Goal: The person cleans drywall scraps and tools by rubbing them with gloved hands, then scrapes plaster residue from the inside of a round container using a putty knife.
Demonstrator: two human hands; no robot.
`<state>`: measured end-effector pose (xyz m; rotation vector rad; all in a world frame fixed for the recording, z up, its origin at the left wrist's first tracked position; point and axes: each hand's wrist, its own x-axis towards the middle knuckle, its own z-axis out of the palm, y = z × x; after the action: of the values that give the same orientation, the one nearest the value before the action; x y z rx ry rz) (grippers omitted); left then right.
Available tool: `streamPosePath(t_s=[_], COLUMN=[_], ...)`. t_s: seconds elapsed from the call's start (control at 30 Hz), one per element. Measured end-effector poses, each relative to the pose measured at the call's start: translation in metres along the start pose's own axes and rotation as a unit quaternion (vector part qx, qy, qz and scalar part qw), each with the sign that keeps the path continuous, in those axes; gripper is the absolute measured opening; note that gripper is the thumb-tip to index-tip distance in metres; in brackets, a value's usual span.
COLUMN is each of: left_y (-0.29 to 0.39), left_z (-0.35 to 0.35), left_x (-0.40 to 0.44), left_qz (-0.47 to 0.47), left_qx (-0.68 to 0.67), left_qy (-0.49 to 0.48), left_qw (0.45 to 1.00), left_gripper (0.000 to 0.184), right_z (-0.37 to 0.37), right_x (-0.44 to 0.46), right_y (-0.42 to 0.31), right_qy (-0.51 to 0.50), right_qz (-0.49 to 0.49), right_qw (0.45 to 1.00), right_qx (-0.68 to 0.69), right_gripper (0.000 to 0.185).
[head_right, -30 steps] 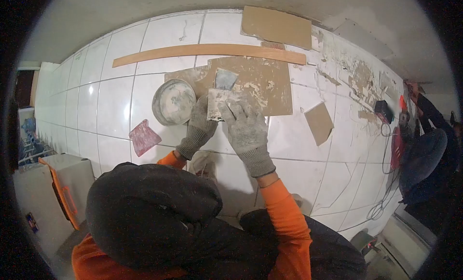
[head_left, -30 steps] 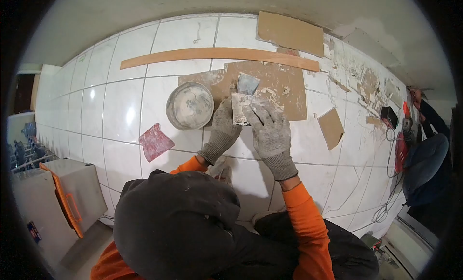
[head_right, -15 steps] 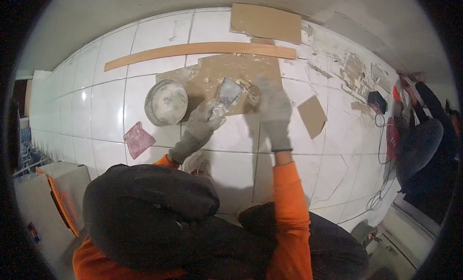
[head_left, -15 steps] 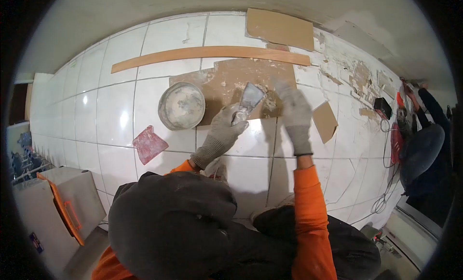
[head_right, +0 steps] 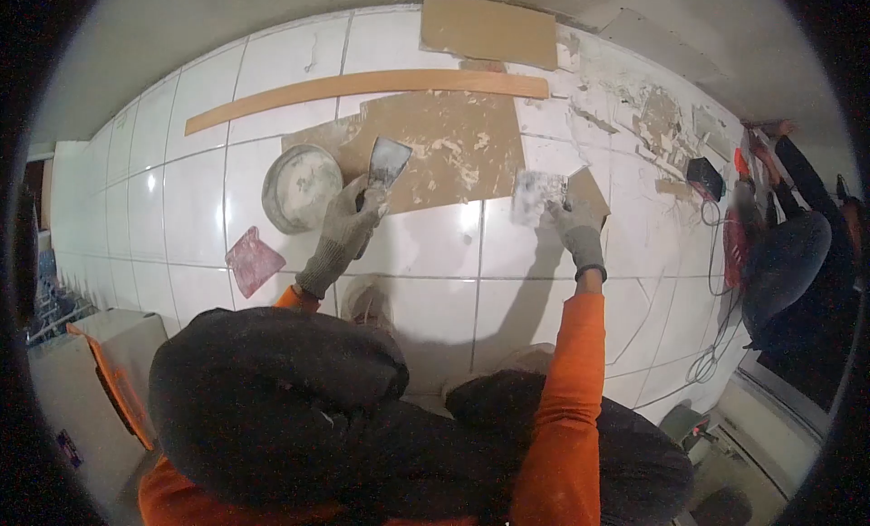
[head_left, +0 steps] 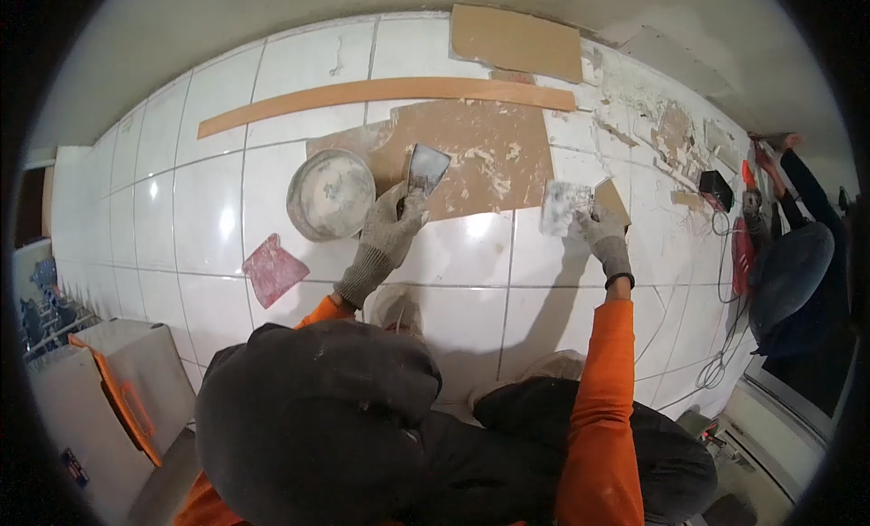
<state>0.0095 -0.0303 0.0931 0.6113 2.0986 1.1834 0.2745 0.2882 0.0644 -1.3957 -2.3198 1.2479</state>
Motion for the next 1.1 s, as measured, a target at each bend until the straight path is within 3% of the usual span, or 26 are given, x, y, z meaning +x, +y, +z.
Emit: streamPosePath(t_s=[0.07,0.1,0.13,0.2,0.3,0.4,0.5,0.6,0.63,0.73,0.77,0.87,0.9,1.0,1.1], left_y=[0.003,0.005,0.011,0.027,0.021,0.020,0.014,0.002,0.001,0.019,0.026,0.023,0.023,-0.010,-0.077], left_z=[-0.001,-0.004,-0.005,-0.007,-0.006,0.000,0.004,0.022,0.027,0.030,0.031,0.012,-0.001,-0.022,-0.070], left_x=[0.004,-0.001,-0.007,-0.005,-0.003,-0.008,-0.009,-0.005,-0.001,0.003,0.001,-0.002,-0.004,-0.038,-0.078], left_qz=[0.035,0.043,0.002,-0.058,-0.108,-0.063,-0.056,-0.037,-0.027,-0.044,-0.048,0.009,0.025,0.035,0.038], left_qx=[0.000,0.002,-0.033,-0.102,-0.197,-0.313,-0.368,-0.380,-0.382,-0.272,-0.269,-0.072,0.023,-0.039,0.088], left_qy=[-0.003,0.000,-0.006,-0.024,-0.063,-0.080,-0.088,-0.063,-0.055,-0.037,-0.033,-0.058,-0.067,0.147,0.334], left_qw=[0.999,0.999,0.999,0.993,0.972,0.944,0.924,0.922,0.922,0.961,0.961,0.996,0.997,0.988,0.938], left_gripper=[0.029,0.028,0.026,0.022,0.021,0.024,0.022,0.019,0.018,0.016,0.021,0.027,0.029,0.026,0.020], right_z=[-0.009,-0.017,-0.021,-0.034,-0.031,-0.028,-0.010,0.017,0.029,0.094,0.109,0.138,0.131,0.145,0.150], right_x=[0.008,0.004,0.013,0.023,0.032,0.051,0.026,-0.001,-0.009,-0.041,-0.047,-0.065,-0.071,-0.072,-0.064], right_y=[-0.009,-0.027,-0.019,-0.019,-0.020,0.042,0.004,-0.066,-0.105,-0.139,-0.152,-0.166,-0.182,-0.149,-0.152], right_qy=[0.004,0.025,0.043,0.032,-0.039,-0.074,0.157,0.061,-0.076,-0.281,-0.353,-0.385,-0.368,-0.328,-0.310], right_qz=[0.014,0.027,-0.043,0.049,0.093,-0.010,-0.035,-0.056,0.016,-0.103,-0.065,0.041,0.002,-0.064,-0.078], right_qw=[0.995,0.999,0.996,0.998,0.995,0.966,0.897,0.988,0.996,0.942,0.930,0.908,0.921,0.930,0.945], right_qx=[-0.099,0.029,0.058,0.028,0.007,-0.247,-0.413,-0.132,-0.040,0.153,0.074,0.163,0.129,0.150,0.067], right_gripper=[0.020,0.022,0.025,0.027,0.032,0.039,0.054,0.055,0.054,0.045,0.041,0.040,0.037,0.031,0.030])
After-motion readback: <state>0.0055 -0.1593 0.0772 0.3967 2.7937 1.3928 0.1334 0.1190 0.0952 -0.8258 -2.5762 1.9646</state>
